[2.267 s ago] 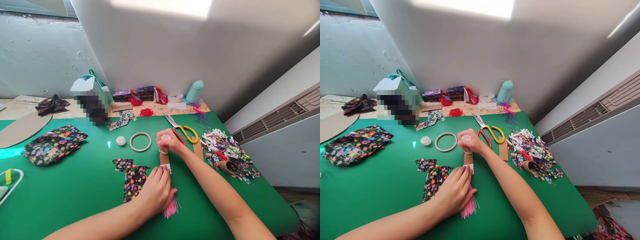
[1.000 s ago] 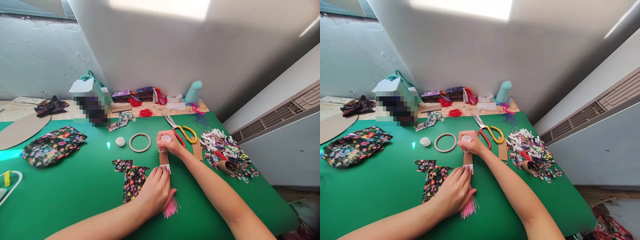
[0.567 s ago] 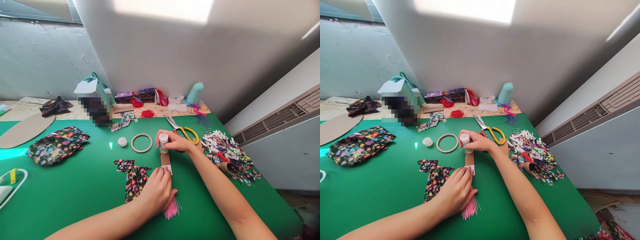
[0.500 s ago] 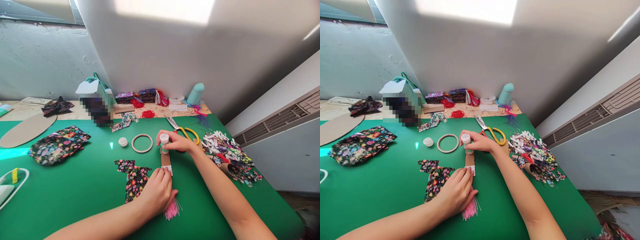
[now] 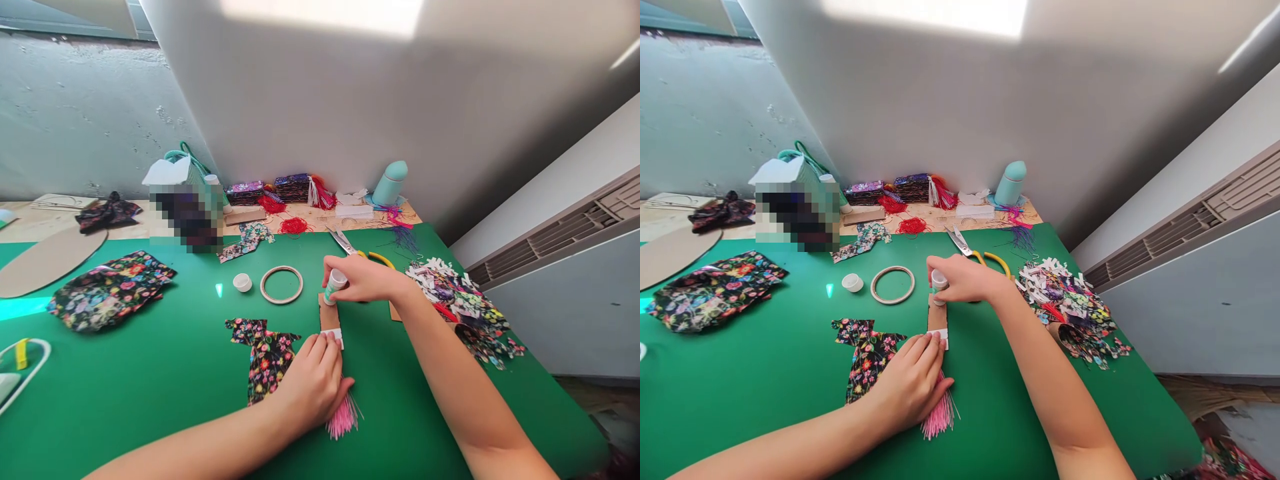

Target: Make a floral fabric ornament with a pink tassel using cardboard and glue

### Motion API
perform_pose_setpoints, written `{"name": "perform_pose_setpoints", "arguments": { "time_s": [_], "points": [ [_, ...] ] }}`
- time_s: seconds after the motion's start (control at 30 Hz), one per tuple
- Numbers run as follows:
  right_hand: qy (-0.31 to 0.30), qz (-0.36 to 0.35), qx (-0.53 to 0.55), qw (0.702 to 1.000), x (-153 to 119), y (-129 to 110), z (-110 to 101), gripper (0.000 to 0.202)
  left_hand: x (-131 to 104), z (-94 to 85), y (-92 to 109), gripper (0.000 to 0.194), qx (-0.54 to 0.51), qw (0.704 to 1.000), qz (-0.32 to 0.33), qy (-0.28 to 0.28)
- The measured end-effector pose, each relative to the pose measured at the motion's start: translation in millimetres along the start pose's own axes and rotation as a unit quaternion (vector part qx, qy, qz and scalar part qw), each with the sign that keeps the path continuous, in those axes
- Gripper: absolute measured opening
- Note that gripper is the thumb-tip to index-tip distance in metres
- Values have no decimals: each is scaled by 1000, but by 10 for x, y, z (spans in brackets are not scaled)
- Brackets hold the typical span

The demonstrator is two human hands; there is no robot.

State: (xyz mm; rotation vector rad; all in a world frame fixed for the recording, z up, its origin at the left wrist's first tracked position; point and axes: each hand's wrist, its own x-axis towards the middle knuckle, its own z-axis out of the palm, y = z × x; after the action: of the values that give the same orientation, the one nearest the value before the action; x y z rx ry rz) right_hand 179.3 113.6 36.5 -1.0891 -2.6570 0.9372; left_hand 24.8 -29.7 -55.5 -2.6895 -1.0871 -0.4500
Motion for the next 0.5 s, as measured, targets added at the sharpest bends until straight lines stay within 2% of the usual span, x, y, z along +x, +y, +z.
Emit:
{"name": "perform_pose_setpoints", "arguments": {
  "time_s": [0.17, 0.4, 0.5],
  "points": [
    [14, 12, -42, 999, 24, -5, 80, 30, -9, 12, 1, 45, 1, 1000, -2, 8],
    [-60, -2, -68, 996, -9, -69, 46, 32, -7, -23, -10, 53, -11, 1000, 3, -5],
    [-55, -1, -67, 996, 0, -36, 49, 32, -1, -37, -15, 55, -15, 1000, 3, -1]
  ]
}}
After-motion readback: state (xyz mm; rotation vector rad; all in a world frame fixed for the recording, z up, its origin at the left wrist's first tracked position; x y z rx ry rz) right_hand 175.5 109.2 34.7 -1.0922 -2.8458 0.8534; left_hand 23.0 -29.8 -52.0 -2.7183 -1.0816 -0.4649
